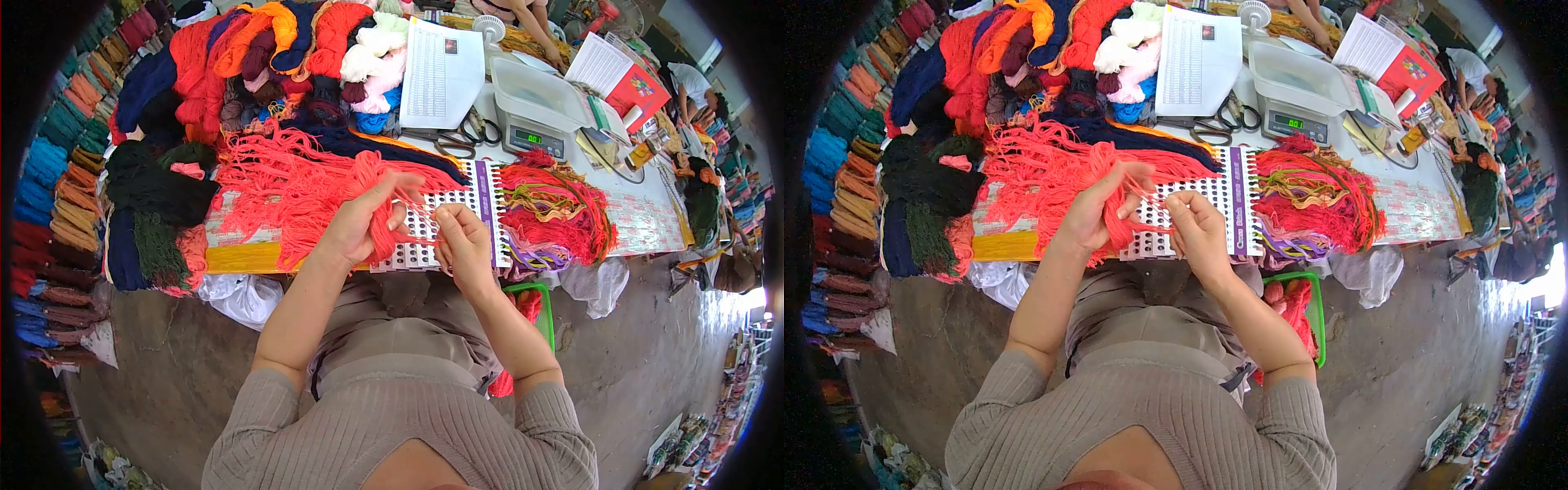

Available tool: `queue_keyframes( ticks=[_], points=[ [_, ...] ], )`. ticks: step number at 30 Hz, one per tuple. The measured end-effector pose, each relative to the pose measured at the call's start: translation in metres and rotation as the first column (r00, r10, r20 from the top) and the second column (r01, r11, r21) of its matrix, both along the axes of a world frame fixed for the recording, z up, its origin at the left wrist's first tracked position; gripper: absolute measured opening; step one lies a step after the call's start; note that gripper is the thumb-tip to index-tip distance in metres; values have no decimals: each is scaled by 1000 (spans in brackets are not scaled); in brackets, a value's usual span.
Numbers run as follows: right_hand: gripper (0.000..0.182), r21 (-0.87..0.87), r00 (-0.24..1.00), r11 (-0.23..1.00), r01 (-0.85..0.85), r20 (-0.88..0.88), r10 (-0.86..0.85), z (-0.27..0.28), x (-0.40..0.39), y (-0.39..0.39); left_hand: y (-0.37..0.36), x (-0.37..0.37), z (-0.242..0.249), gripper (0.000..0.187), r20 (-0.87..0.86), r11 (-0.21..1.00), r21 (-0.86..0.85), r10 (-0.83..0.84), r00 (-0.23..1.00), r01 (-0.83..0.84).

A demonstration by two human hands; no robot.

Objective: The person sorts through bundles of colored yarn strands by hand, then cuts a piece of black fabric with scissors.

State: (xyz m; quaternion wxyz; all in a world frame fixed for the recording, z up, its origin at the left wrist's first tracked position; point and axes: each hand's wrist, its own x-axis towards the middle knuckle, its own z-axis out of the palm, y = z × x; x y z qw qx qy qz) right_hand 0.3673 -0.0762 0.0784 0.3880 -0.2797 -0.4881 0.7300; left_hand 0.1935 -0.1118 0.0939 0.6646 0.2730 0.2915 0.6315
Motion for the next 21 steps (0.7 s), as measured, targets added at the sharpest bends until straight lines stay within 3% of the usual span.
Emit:
queue_keyframes(
  ticks=[2,4,11,14,17,20,21],
  points=[
    [19,7,1000,1000,-11,4,11,-1,0,-1,1,-1,-3,37,-76,1000,24,8,997,-6],
    [18,7,997,999,44,-70,-44,-4,-2,-2,1,5,0,30,-9,995,57,82,997,-82],
    [19,57,996,997,54,-75,-50,0,-2,-2,1,6,-3,30,20,993,69,97,995,-98],
    [19,51,996,997,58,-73,-54,1,-2,-2,2,5,-3,32,-11,993,76,92,996,-91],
    [19,33,995,998,49,-86,-46,1,-2,-1,1,7,9,38,-16,988,-64,140,990,-140],
    [18,-1,998,1000,11,-58,-11,1,0,-1,2,1,10,43,10,998,-55,43,999,-42],
    [19,-19,998,1000,7,-70,-8,-1,2,0,2,0,10,43,-53,998,-56,37,998,-40]
  ],
)
